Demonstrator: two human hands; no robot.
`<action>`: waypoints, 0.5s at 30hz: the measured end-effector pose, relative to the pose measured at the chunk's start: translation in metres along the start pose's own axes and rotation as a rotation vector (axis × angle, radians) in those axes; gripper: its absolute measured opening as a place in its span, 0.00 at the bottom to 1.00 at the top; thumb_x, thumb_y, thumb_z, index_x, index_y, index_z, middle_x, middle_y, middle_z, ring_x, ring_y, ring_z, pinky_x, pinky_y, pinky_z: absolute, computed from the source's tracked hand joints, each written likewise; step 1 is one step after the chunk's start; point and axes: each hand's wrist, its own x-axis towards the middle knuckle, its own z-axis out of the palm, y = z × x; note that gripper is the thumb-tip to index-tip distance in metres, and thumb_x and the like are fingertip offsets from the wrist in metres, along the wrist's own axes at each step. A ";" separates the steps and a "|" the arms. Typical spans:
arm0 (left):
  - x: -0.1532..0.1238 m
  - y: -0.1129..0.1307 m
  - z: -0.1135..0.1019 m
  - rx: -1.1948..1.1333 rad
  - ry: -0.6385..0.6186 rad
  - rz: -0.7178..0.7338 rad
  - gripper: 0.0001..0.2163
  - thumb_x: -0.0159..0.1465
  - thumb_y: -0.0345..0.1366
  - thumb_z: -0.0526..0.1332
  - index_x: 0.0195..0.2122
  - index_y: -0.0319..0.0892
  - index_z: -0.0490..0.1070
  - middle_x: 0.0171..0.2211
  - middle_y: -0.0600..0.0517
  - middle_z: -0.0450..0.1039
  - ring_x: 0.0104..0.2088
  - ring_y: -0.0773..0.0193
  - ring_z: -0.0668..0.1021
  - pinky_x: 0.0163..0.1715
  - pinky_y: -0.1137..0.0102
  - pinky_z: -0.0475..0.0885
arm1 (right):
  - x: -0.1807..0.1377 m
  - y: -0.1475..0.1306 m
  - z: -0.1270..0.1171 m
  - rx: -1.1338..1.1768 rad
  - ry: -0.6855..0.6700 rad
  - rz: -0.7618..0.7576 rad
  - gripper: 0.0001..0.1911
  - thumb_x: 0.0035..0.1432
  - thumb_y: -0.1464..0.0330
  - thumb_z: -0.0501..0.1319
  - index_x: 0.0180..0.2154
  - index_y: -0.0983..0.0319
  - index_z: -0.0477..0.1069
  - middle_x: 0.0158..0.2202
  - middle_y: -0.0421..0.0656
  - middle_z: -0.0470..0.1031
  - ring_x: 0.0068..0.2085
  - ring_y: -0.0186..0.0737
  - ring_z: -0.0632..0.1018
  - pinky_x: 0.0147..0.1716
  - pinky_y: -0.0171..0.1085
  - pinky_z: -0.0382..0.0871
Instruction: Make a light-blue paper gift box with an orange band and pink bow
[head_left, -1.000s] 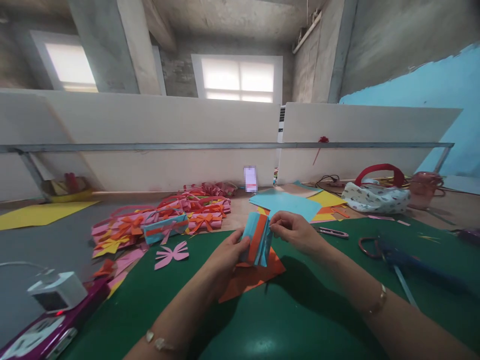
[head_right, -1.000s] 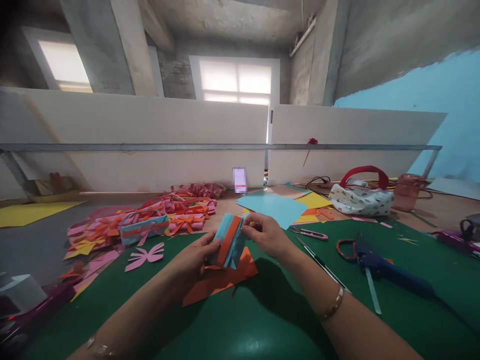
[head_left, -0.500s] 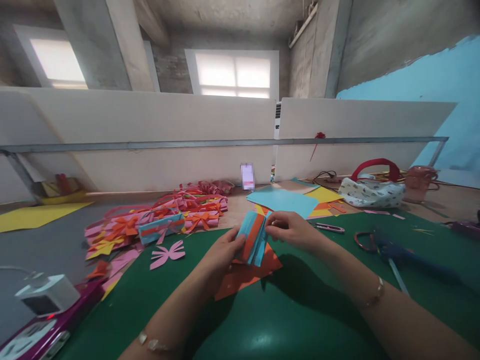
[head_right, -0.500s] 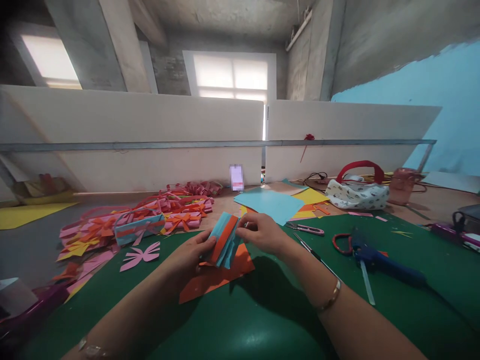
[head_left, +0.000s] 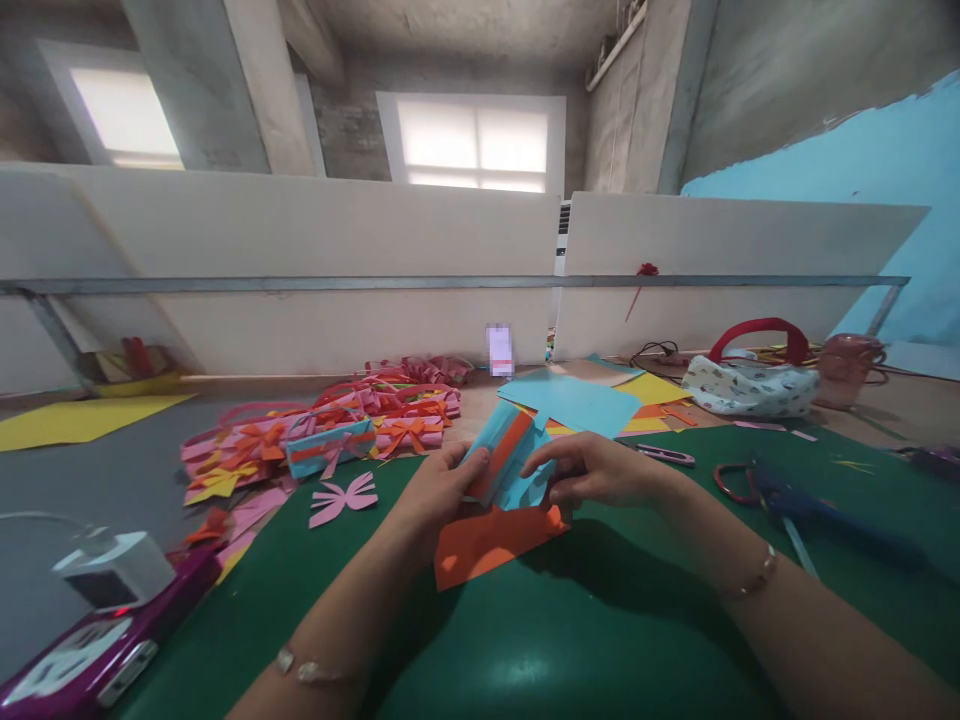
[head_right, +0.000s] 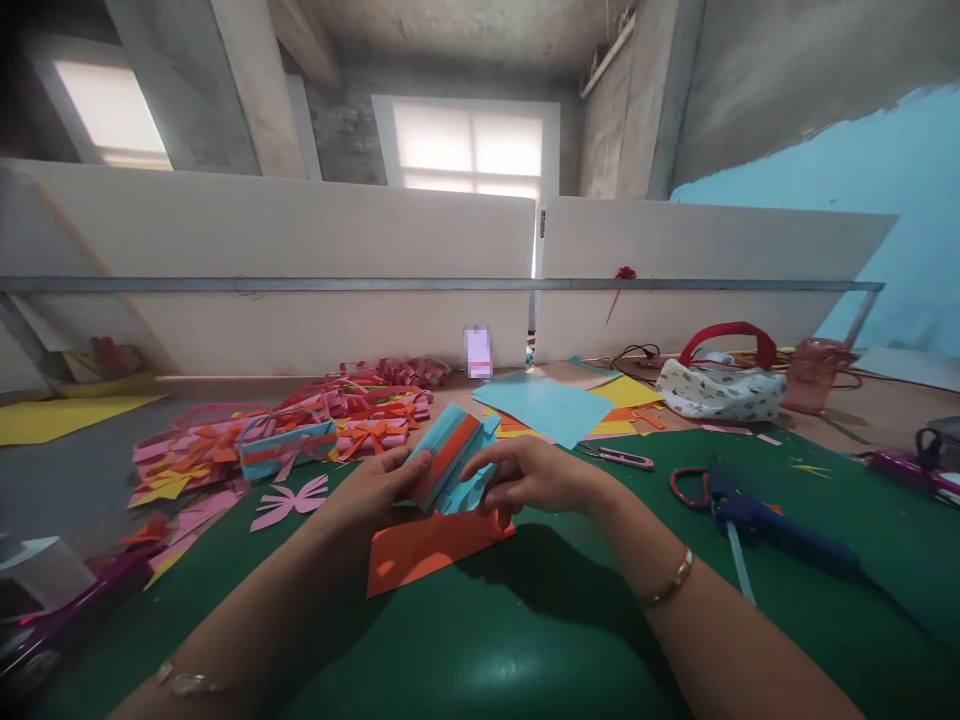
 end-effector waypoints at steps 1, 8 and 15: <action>-0.001 0.000 0.000 -0.008 -0.010 -0.009 0.21 0.48 0.50 0.64 0.38 0.41 0.72 0.28 0.50 0.73 0.30 0.61 0.75 0.31 0.65 0.72 | 0.000 0.000 -0.001 -0.009 0.001 0.013 0.16 0.50 0.71 0.62 0.44 0.64 0.70 0.29 0.41 0.74 0.26 0.31 0.76 0.26 0.30 0.71; -0.003 0.000 0.002 0.029 -0.106 -0.020 0.18 0.52 0.48 0.62 0.38 0.41 0.72 0.28 0.50 0.73 0.30 0.61 0.75 0.31 0.66 0.71 | 0.001 0.003 0.003 -0.128 -0.008 0.062 0.09 0.51 0.69 0.61 0.35 0.65 0.75 0.25 0.41 0.75 0.23 0.31 0.75 0.27 0.32 0.71; -0.002 0.000 0.002 0.045 -0.108 -0.040 0.16 0.53 0.46 0.61 0.39 0.42 0.72 0.26 0.52 0.72 0.28 0.63 0.74 0.28 0.69 0.70 | 0.001 0.001 0.003 -0.284 -0.021 0.054 0.09 0.50 0.72 0.60 0.36 0.65 0.75 0.27 0.41 0.76 0.29 0.34 0.76 0.30 0.33 0.70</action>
